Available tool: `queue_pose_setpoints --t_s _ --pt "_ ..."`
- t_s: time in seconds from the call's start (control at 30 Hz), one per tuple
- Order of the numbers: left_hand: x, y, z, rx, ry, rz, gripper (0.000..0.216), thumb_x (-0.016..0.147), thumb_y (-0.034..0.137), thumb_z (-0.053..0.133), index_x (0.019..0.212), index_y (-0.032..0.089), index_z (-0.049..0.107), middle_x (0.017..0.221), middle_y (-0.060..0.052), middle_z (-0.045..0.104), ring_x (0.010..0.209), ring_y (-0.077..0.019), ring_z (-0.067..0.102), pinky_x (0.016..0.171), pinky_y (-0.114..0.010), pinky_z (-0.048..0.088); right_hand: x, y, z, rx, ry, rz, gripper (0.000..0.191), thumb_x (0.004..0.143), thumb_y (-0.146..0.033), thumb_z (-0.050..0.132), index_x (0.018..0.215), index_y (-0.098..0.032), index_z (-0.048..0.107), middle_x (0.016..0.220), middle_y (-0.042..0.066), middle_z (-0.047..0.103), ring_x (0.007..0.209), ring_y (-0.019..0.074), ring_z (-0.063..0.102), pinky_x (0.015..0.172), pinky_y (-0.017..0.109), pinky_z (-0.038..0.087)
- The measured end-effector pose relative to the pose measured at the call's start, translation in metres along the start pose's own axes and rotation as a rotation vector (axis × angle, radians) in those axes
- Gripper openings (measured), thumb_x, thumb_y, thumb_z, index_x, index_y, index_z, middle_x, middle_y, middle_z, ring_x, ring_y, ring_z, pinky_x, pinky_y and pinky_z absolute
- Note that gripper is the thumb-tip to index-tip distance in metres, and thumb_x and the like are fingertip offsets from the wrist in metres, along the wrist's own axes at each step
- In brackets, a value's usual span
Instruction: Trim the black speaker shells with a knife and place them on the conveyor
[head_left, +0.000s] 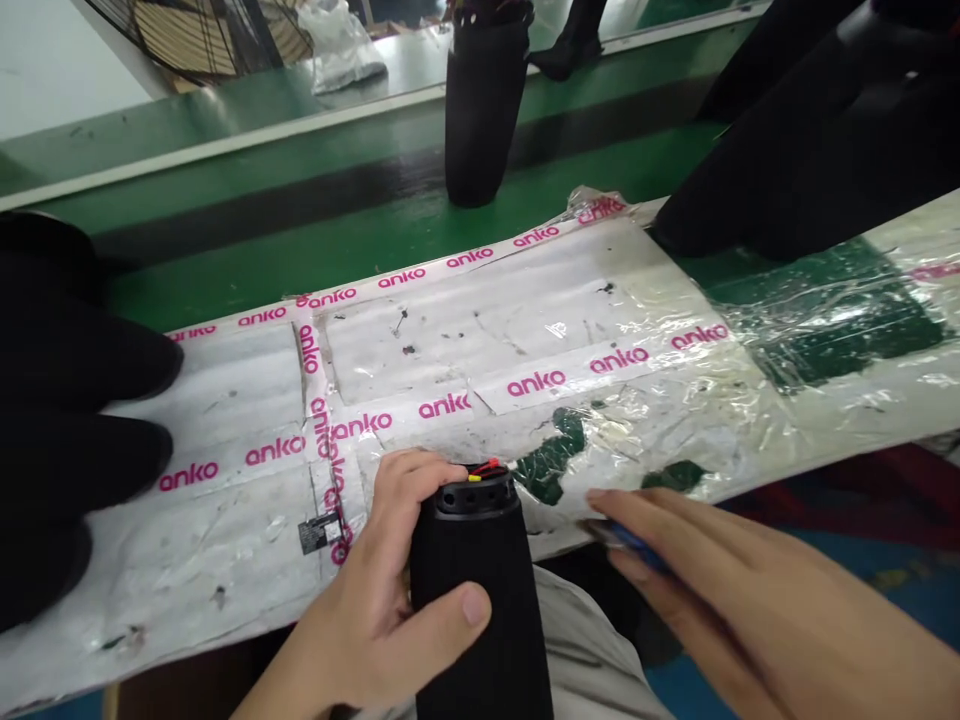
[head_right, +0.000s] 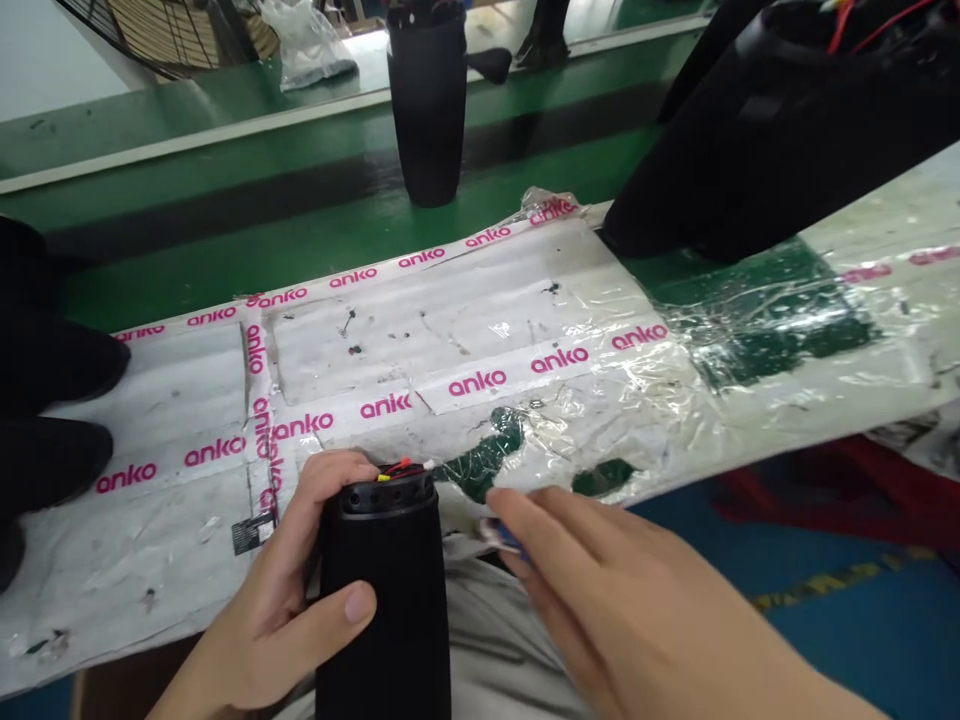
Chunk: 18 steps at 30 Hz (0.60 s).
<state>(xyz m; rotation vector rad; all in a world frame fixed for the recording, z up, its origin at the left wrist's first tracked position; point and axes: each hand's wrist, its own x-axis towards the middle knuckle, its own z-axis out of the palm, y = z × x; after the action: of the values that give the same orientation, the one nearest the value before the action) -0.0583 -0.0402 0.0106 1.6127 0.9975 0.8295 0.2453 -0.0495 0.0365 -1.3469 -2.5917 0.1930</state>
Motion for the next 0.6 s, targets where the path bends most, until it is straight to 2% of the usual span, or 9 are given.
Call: queue_pose_setpoints --t_s 0.1,0.2,0.3,0.37,0.4,0.5,0.6 --pt "-0.002 -0.004 -0.005 -0.133 -0.041 -0.062 0.053 0.103 0.040 0.071 0.153 0.044 0.054 0.148 -0.007 0.053 0.142 -0.0367 0.050 0.121 -0.052 0.046 0.026 -0.022 0.018 0.120 0.070 -0.089 0.036 0.106 -0.008 0.041 0.133 -0.015 0.064 0.103 0.011 0.080 0.081 0.0214 0.077 0.069 0.031 0.064" --pt "-0.002 -0.017 -0.008 -0.291 -0.017 -0.080 0.045 0.098 0.053 0.074 0.139 0.037 0.063 0.144 -0.009 0.055 0.133 -0.0377 0.059 0.110 -0.052 0.054 0.036 -0.040 0.034 0.280 0.167 -0.052 0.038 0.103 -0.005 0.043 0.134 -0.018 0.059 0.106 0.010 0.080 0.089 0.0226 0.079 0.075 0.033 0.065" --pt "-0.002 -0.023 -0.009 -0.310 0.064 -0.058 0.063 0.083 0.070 0.087 0.129 0.037 0.060 0.142 -0.007 0.052 0.129 -0.0354 0.059 0.106 -0.047 0.055 0.034 -0.050 0.044 0.444 0.235 0.010 0.038 0.107 -0.009 0.041 0.140 -0.024 0.053 0.114 0.007 0.080 0.101 0.0204 0.079 0.083 0.030 0.065" --pt "-0.003 -0.017 -0.012 -0.243 0.076 -0.100 0.069 0.076 0.065 0.096 0.128 0.040 0.058 0.144 -0.005 0.050 0.128 -0.0319 0.059 0.108 -0.043 0.054 0.030 -0.050 0.046 0.456 0.252 0.033 0.034 0.112 -0.015 0.039 0.143 -0.023 0.052 0.118 0.007 0.079 0.106 0.0185 0.078 0.090 0.028 0.063" --pt "-0.005 -0.011 -0.014 -0.200 0.060 -0.140 0.067 0.079 0.058 0.097 0.130 0.042 0.058 0.145 -0.004 0.050 0.129 -0.0307 0.059 0.108 -0.042 0.053 0.028 -0.049 0.047 0.426 0.259 0.032 0.033 0.114 -0.017 0.038 0.143 -0.022 0.051 0.119 0.008 0.079 0.107 0.0182 0.077 0.091 0.028 0.062" --pt "-0.010 0.009 -0.018 -0.068 -0.025 -0.215 0.053 0.100 0.041 0.081 0.143 0.047 0.053 0.153 -0.004 0.052 0.143 -0.0309 0.055 0.118 -0.045 0.048 0.026 -0.041 0.042 0.232 0.244 -0.048 0.031 0.113 -0.013 0.039 0.140 -0.016 0.054 0.110 0.008 0.080 0.094 0.0195 0.077 0.083 0.032 0.061" --pt "-0.013 0.018 -0.015 0.039 -0.039 -0.186 0.052 0.106 0.037 0.070 0.151 0.051 0.048 0.163 -0.002 0.046 0.154 -0.0324 0.046 0.128 -0.049 0.040 0.025 -0.035 0.034 0.049 0.215 -0.163 0.033 0.105 -0.005 0.043 0.134 -0.014 0.058 0.099 0.006 0.080 0.079 0.0213 0.075 0.071 0.037 0.056"
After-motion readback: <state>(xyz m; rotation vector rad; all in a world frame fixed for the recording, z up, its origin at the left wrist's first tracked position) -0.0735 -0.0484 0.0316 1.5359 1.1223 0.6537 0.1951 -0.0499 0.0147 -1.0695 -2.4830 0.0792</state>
